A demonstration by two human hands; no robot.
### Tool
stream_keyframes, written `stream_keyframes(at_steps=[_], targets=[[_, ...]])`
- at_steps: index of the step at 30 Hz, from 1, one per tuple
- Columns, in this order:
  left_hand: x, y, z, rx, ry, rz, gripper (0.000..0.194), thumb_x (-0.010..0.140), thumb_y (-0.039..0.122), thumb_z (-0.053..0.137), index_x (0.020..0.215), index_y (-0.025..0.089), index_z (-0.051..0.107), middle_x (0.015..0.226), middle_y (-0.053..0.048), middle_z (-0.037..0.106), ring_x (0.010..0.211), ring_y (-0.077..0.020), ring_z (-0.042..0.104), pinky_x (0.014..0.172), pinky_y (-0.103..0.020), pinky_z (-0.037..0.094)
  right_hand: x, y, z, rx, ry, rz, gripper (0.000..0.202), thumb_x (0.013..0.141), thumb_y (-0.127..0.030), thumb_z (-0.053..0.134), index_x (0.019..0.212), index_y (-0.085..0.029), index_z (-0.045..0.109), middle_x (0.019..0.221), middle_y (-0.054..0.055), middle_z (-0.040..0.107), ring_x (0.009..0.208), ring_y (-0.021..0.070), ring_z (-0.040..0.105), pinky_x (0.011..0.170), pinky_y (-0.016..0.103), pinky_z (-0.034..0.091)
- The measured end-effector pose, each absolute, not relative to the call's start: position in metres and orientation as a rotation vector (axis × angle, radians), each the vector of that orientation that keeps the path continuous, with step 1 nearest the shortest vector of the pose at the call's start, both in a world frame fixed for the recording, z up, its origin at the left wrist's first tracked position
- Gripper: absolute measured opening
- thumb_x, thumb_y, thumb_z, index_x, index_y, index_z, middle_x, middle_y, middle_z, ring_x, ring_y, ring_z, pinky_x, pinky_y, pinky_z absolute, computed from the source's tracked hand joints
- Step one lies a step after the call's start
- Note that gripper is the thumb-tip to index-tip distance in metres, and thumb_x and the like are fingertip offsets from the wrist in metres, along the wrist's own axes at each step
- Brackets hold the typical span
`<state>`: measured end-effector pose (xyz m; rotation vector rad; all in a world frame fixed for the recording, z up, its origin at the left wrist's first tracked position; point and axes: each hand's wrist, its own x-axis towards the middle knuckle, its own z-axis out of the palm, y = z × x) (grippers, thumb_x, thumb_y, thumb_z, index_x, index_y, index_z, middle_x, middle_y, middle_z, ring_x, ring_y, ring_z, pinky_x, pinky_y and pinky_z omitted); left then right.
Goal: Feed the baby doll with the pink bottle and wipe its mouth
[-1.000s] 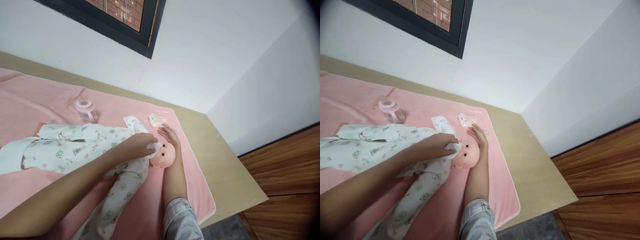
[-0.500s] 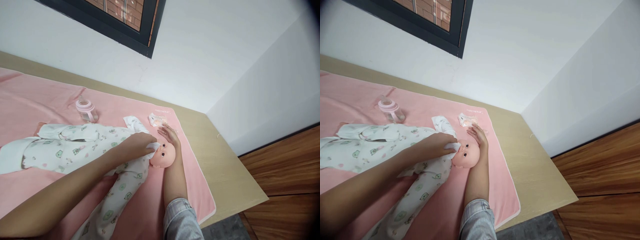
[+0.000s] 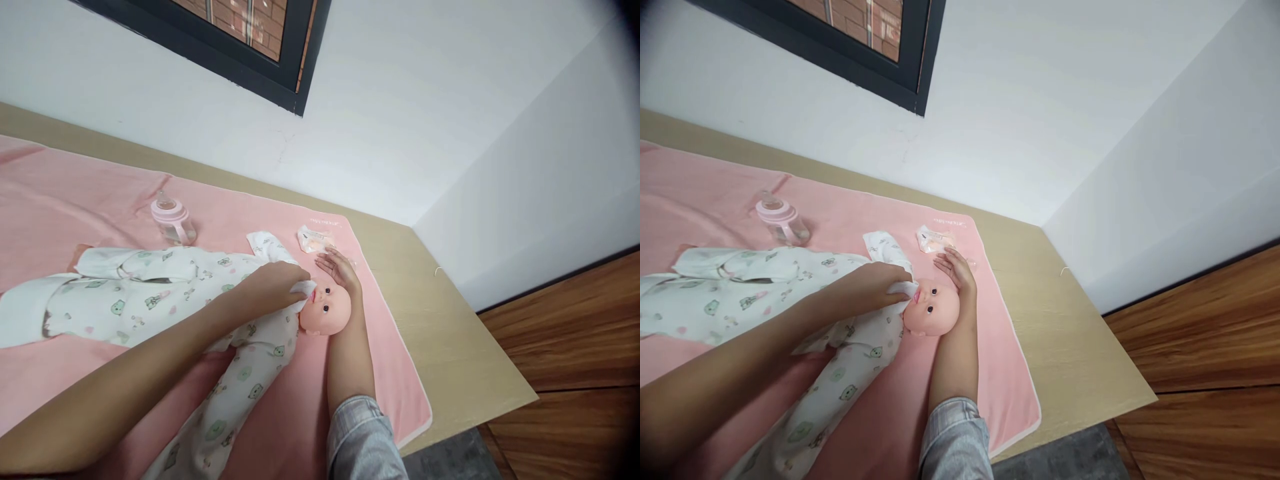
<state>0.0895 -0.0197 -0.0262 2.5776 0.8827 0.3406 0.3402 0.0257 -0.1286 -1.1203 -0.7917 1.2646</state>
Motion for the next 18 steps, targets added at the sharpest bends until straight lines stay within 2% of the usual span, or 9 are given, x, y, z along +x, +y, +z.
stream_keyframes(at_steps=[10,18], targets=[[0.092,-0.017,-0.029,2.612,0.932,0.388,0.012,0.086,0.023,0.048,0.076,0.018,0.051,0.085,-0.003,0.065,0.079,-0.0221,0.059,0.064,-0.031,0.036,0.342,0.029,-0.133,-1.057,-0.778,1.281,0.029,0.08,-0.023,0.068,0.107,-0.021,0.058,0.09,0.001,0.072,0.091,0.0149,0.07,0.099,0.036,0.055],[0.094,-0.018,-0.03,2.553,0.929,0.435,0.013,0.088,0.023,0.048,0.088,0.018,0.061,0.094,-0.004,0.067,0.088,-0.023,0.061,0.071,-0.032,0.041,0.35,0.041,-0.143,-1.091,-0.759,1.331,0.023,0.082,-0.02,0.063,0.104,-0.02,0.058,0.088,0.004,0.074,0.084,0.0169,0.073,0.098,0.037,0.056]])
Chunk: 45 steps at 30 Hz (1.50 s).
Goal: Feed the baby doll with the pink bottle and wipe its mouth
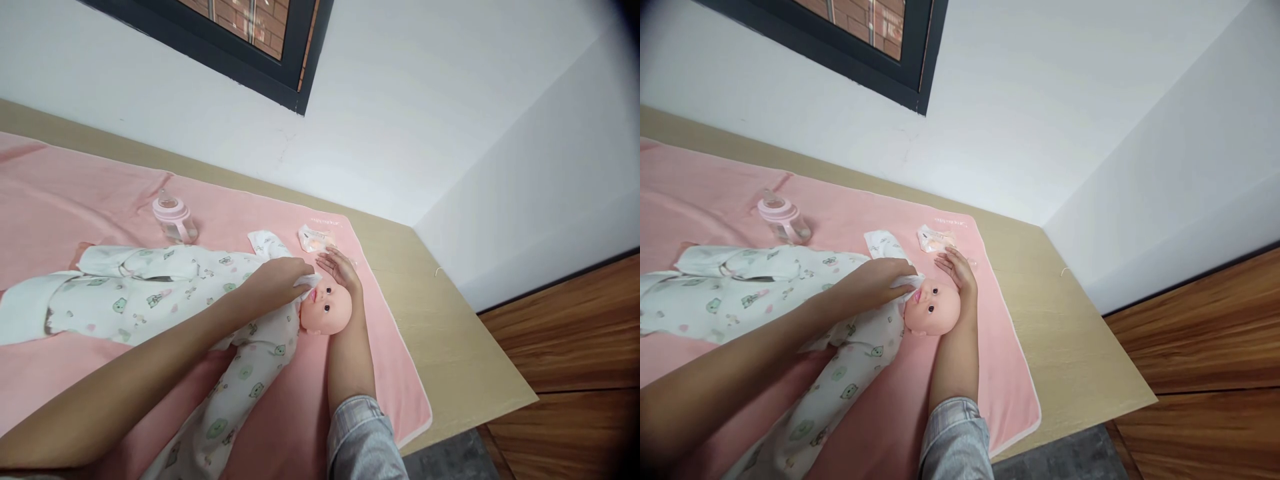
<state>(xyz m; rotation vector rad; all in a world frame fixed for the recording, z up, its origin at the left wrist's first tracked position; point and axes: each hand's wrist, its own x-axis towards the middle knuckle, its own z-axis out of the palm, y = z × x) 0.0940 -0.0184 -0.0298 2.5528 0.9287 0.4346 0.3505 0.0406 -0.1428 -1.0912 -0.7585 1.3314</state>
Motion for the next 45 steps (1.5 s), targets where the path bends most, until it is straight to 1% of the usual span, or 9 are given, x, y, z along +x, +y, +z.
stream_keyframes(at_steps=[7,15,20,26,30,33,39,45], targets=[[0.098,-0.018,-0.032,2.583,0.923,0.437,0.015,0.09,0.021,0.049,0.09,0.017,0.064,0.095,-0.005,0.067,0.089,-0.0234,0.061,0.074,-0.033,0.042,0.352,0.041,-0.144,-1.075,-0.772,1.334,0.023,0.082,-0.017,0.06,0.105,-0.019,0.058,0.088,0.004,0.074,0.083,0.0172,0.074,0.093,0.035,0.058],[0.098,-0.02,-0.028,2.594,0.937,0.416,0.017,0.091,0.02,0.05,0.08,0.017,0.062,0.086,-0.004,0.064,0.082,-0.0209,0.06,0.068,-0.03,0.041,0.352,0.041,-0.145,-1.073,-0.771,1.332,0.022,0.083,-0.018,0.06,0.105,-0.019,0.058,0.087,0.004,0.074,0.084,0.0169,0.074,0.094,0.035,0.058],[0.098,-0.022,-0.022,2.531,0.904,0.446,0.019,0.091,0.017,0.051,0.084,0.018,0.068,0.09,-0.003,0.067,0.086,-0.0202,0.061,0.072,-0.029,0.042,0.351,0.041,-0.142,-1.076,-0.77,1.335,0.023,0.084,-0.018,0.059,0.107,-0.018,0.058,0.088,0.005,0.074,0.084,0.0169,0.074,0.096,0.036,0.057],[0.096,-0.027,-0.021,2.483,0.843,0.442,0.019,0.09,0.017,0.054,0.095,0.021,0.071,0.094,0.0,0.069,0.092,-0.0206,0.063,0.078,-0.028,0.043,0.351,0.041,-0.142,-1.087,-0.761,1.334,0.022,0.083,-0.018,0.061,0.105,-0.018,0.057,0.087,0.005,0.074,0.082,0.0166,0.074,0.098,0.038,0.057],[0.098,-0.027,-0.025,2.521,0.833,0.393,0.019,0.089,0.016,0.053,0.092,0.021,0.071,0.095,-0.002,0.068,0.091,-0.0215,0.063,0.077,-0.03,0.044,0.352,0.042,-0.144,-1.082,-0.768,1.338,0.022,0.082,-0.021,0.064,0.104,-0.02,0.058,0.087,0.004,0.073,0.083,0.0163,0.073,0.099,0.038,0.056],[0.099,-0.026,-0.025,2.523,0.84,0.397,0.02,0.09,0.017,0.052,0.094,0.021,0.071,0.096,-0.003,0.067,0.091,-0.0219,0.062,0.078,-0.031,0.044,0.352,0.042,-0.144,-1.087,-0.771,1.336,0.025,0.082,-0.022,0.065,0.105,-0.02,0.058,0.089,0.005,0.073,0.084,0.0171,0.074,0.099,0.039,0.056],[0.099,-0.026,-0.023,2.503,0.873,0.442,0.02,0.091,0.017,0.049,0.086,0.018,0.068,0.093,-0.003,0.067,0.09,-0.0217,0.062,0.077,-0.031,0.044,0.35,0.039,-0.141,-1.089,-0.762,1.329,0.025,0.081,-0.021,0.065,0.105,-0.018,0.058,0.089,0.006,0.073,0.084,0.0176,0.073,0.099,0.038,0.056],[0.1,-0.022,-0.027,2.509,0.857,0.457,0.021,0.089,0.017,0.048,0.087,0.017,0.069,0.094,-0.005,0.067,0.089,-0.0217,0.062,0.078,-0.032,0.046,0.35,0.041,-0.143,-1.077,-0.773,1.325,0.027,0.079,-0.02,0.066,0.105,-0.019,0.058,0.09,0.005,0.074,0.082,0.0162,0.073,0.097,0.036,0.056]])
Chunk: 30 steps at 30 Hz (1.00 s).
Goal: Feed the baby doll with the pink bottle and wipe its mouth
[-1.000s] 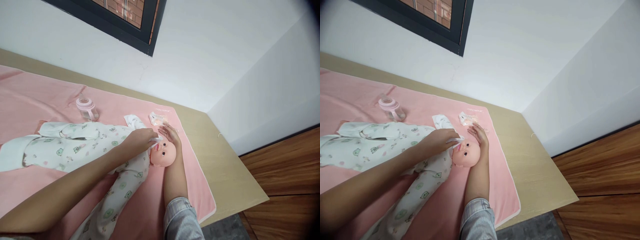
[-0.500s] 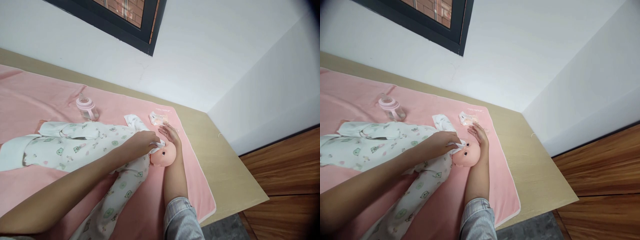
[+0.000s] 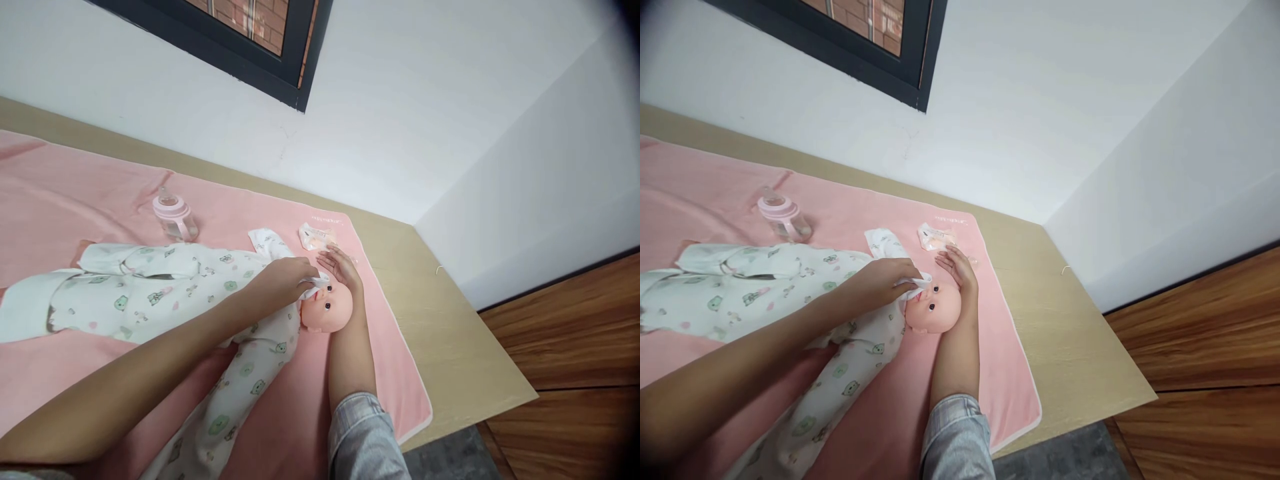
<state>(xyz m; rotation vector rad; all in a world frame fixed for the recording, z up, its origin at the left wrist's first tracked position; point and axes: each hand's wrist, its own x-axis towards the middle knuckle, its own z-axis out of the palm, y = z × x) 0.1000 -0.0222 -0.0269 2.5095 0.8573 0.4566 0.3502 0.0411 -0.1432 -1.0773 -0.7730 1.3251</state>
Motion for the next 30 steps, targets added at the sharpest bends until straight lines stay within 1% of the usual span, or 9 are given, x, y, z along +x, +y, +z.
stream_keyframes(at_steps=[5,8,11,15,18,21,25,28,30], targets=[[0.095,-0.015,-0.027,2.509,0.795,0.58,0.023,0.088,0.019,0.048,0.09,0.019,0.071,0.093,-0.005,0.067,0.091,-0.0222,0.061,0.078,-0.033,0.046,0.352,0.035,-0.141,-1.079,-0.787,1.348,0.026,0.079,-0.025,0.069,0.103,-0.019,0.061,0.094,0.006,0.074,0.087,0.0163,0.073,0.097,0.035,0.056],[0.084,-0.009,-0.019,2.55,0.771,0.715,0.024,0.09,0.025,0.049,0.093,0.02,0.073,0.103,-0.007,0.066,0.099,-0.0245,0.059,0.088,-0.036,0.045,0.36,0.025,-0.13,-1.093,-0.852,1.359,0.026,0.079,-0.033,0.072,0.099,-0.018,0.066,0.102,0.008,0.074,0.093,0.0191,0.072,0.098,0.038,0.055],[0.066,-0.001,-0.008,2.574,0.89,0.791,0.027,0.091,0.035,0.051,0.093,0.018,0.072,0.119,-0.009,0.063,0.113,-0.0294,0.053,0.1,-0.043,0.04,0.368,0.011,-0.104,-1.091,-0.968,1.262,0.027,0.077,-0.041,0.073,0.092,-0.018,0.07,0.108,0.008,0.073,0.098,0.0209,0.07,0.101,0.041,0.052],[0.044,0.012,0.001,2.584,0.999,0.726,0.032,0.089,0.042,0.051,0.096,0.019,0.072,0.128,-0.009,0.06,0.119,-0.0317,0.05,0.103,-0.047,0.037,0.35,-0.015,-0.043,-1.108,-1.318,1.049,0.031,0.08,-0.05,0.067,0.08,-0.019,0.073,0.116,0.006,0.07,0.112,0.022,0.063,0.104,0.039,0.048],[0.034,0.02,0.002,2.614,0.976,0.682,0.035,0.087,0.044,0.05,0.099,0.019,0.071,0.128,-0.009,0.06,0.119,-0.0302,0.052,0.105,-0.045,0.037,0.314,-0.037,0.0,-1.035,-1.685,0.918,0.024,0.086,-0.042,0.063,0.082,-0.022,0.076,0.13,0.004,0.064,0.131,0.0224,0.051,0.109,0.038,0.043],[0.028,0.022,0.005,2.629,0.936,0.663,0.037,0.085,0.046,0.05,0.099,0.018,0.071,0.127,-0.009,0.061,0.118,-0.0286,0.054,0.105,-0.042,0.038,0.275,-0.05,0.022,-1.041,-1.942,0.848,0.017,0.088,-0.034,0.062,0.087,-0.026,0.076,0.136,0.0,0.058,0.135,0.0232,0.046,0.112,0.042,0.04],[0.021,0.019,0.011,2.631,0.915,0.643,0.039,0.085,0.048,0.051,0.098,0.018,0.071,0.127,-0.009,0.062,0.116,-0.0279,0.056,0.102,-0.04,0.04,0.244,-0.052,0.024,-1.066,-2.087,0.762,0.017,0.088,-0.034,0.061,0.089,-0.028,0.076,0.128,0.0,0.062,0.128,0.0228,0.052,0.114,0.044,0.036],[0.015,0.019,0.013,2.611,0.932,0.658,0.039,0.084,0.047,0.051,0.1,0.019,0.071,0.125,-0.008,0.063,0.114,-0.0263,0.058,0.1,-0.036,0.042,0.238,-0.051,0.022,-1.095,-2.102,0.721,0.019,0.089,-0.036,0.059,0.089,-0.027,0.076,0.107,0.001,0.068,0.109,0.0196,0.062,0.108,0.04,0.041],[0.01,0.021,0.014,2.606,0.951,0.659,0.04,0.084,0.048,0.052,0.104,0.019,0.071,0.127,-0.007,0.062,0.115,-0.0263,0.058,0.099,-0.035,0.043,0.238,-0.053,0.024,-1.123,-2.083,0.706,0.02,0.089,-0.035,0.058,0.09,-0.027,0.076,0.099,0.001,0.069,0.099,0.018,0.064,0.102,0.037,0.045]])
